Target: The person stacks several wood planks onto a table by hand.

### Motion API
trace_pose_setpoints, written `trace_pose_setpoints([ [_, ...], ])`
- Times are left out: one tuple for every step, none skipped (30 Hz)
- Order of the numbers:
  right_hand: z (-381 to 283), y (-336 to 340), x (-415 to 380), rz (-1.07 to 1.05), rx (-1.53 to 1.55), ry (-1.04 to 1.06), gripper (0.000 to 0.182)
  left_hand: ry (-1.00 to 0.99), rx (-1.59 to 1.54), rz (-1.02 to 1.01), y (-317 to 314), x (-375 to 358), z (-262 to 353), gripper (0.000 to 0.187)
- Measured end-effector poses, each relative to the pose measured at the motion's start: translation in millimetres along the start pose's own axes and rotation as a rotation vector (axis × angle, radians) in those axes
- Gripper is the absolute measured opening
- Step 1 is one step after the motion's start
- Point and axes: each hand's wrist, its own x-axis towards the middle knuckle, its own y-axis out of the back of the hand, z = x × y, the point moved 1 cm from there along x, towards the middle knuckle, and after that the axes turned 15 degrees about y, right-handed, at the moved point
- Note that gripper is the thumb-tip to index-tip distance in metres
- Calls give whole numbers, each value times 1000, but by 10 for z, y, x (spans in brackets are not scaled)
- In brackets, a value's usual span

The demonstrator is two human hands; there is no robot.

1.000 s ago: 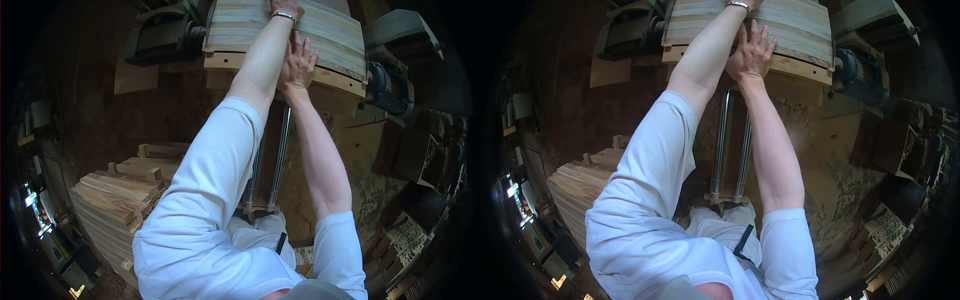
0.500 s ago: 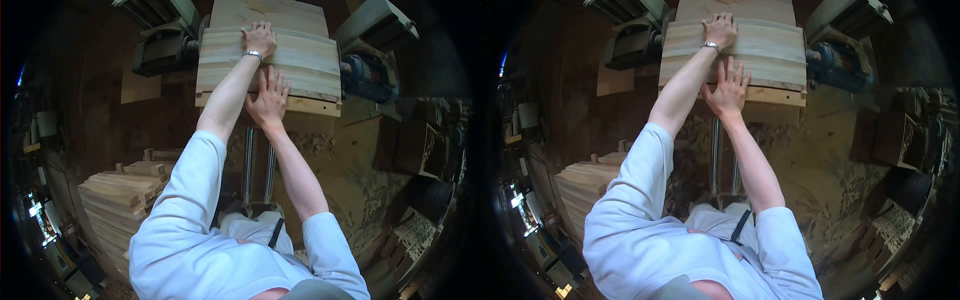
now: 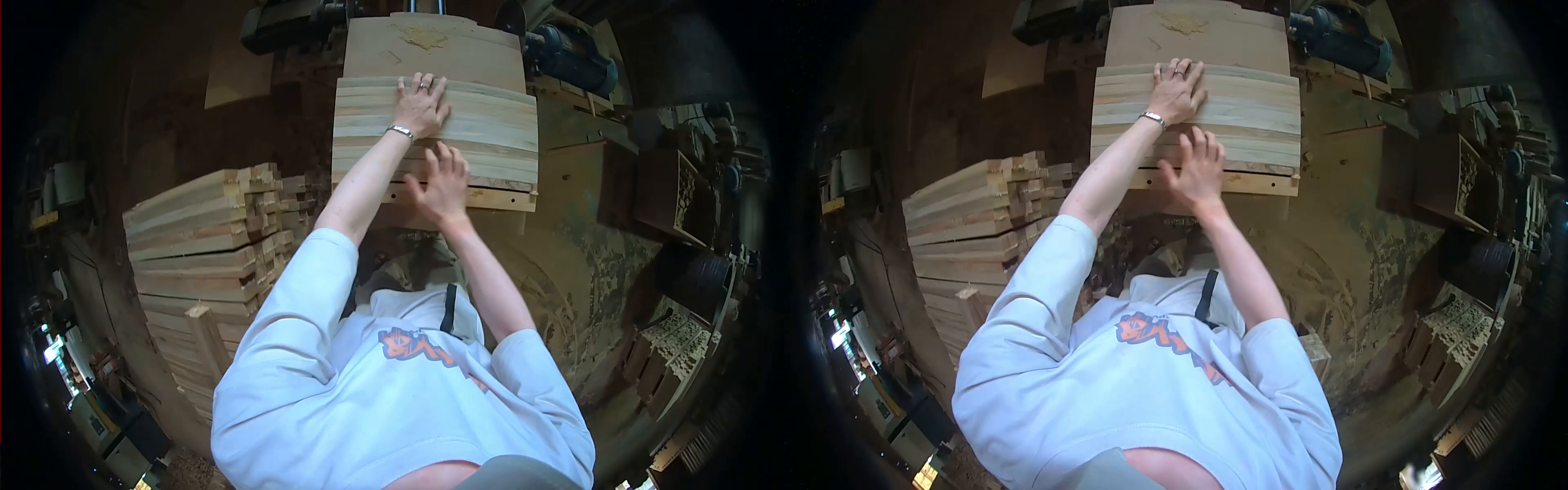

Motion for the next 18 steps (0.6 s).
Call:
trace_pose_setpoints([
  [166, 92, -48, -55, 138, 20, 76, -74, 39, -18, 85, -140, -15, 61],
  [354, 244, -155, 126, -16, -105, 74, -65, 36, -39, 183, -393, -63, 61],
  [649, 404, -147, 317, -180, -220, 72, -140, 9, -94, 267, -485, -125, 61],
  [1023, 551, -162, 248, -162, -405, 75, -219, -14, -136, 324, -509, -140, 62],
  [1279, 662, -188, 171, -141, -589, 78, -219, 20, -85, 322, -609, -111, 61],
  [1310, 773, -163, 169, -140, -586, 78, -215, 21, -85, 319, -709, -99, 61],
  [1343, 926, -84, 43, 30, -728, 80, -209, 22, -106, 317, -758, -83, 62],
  [1366, 1022, -32, -89, 200, -861, 82, -200, 22, -127, 357, -801, -56, 62],
  [1398, 1048, 16, -94, 201, -854, 82, -192, 30, -130, 396, -827, -40, 62],
  [1448, 1017, 97, -47, 237, -840, 82, -183, 33, -136, 362, -800, -54, 62],
  [1472, 994, 113, -4, 276, -822, 83, -157, 42, -116, 348, -794, -67, 62],
  [1523, 959, 105, -11, 286, -814, 83, -136, 55, -92, 347, -748, -89, 62],
  [1547, 962, 115, 45, 281, -743, 81, -127, 44, -111, 405, -701, -86, 83],
  [1583, 964, 147, 99, 274, -669, 79, -116, 55, -113, 469, -687, -95, 83],
  [1560, 926, 119, 161, 104, -503, 75, -170, 71, -187, 525, -634, -114, 97],
  [1318, 963, 25, 222, -62, -346, 70, -229, 88, -270, 619, -592, -98, 112],
  [1148, 910, -94, 196, 35, -173, 66, -276, 110, -246, 636, -566, -79, 134],
  [961, 874, -208, 172, 129, 5, 61, -273, 121, -252, 668, -528, -22, 134],
])
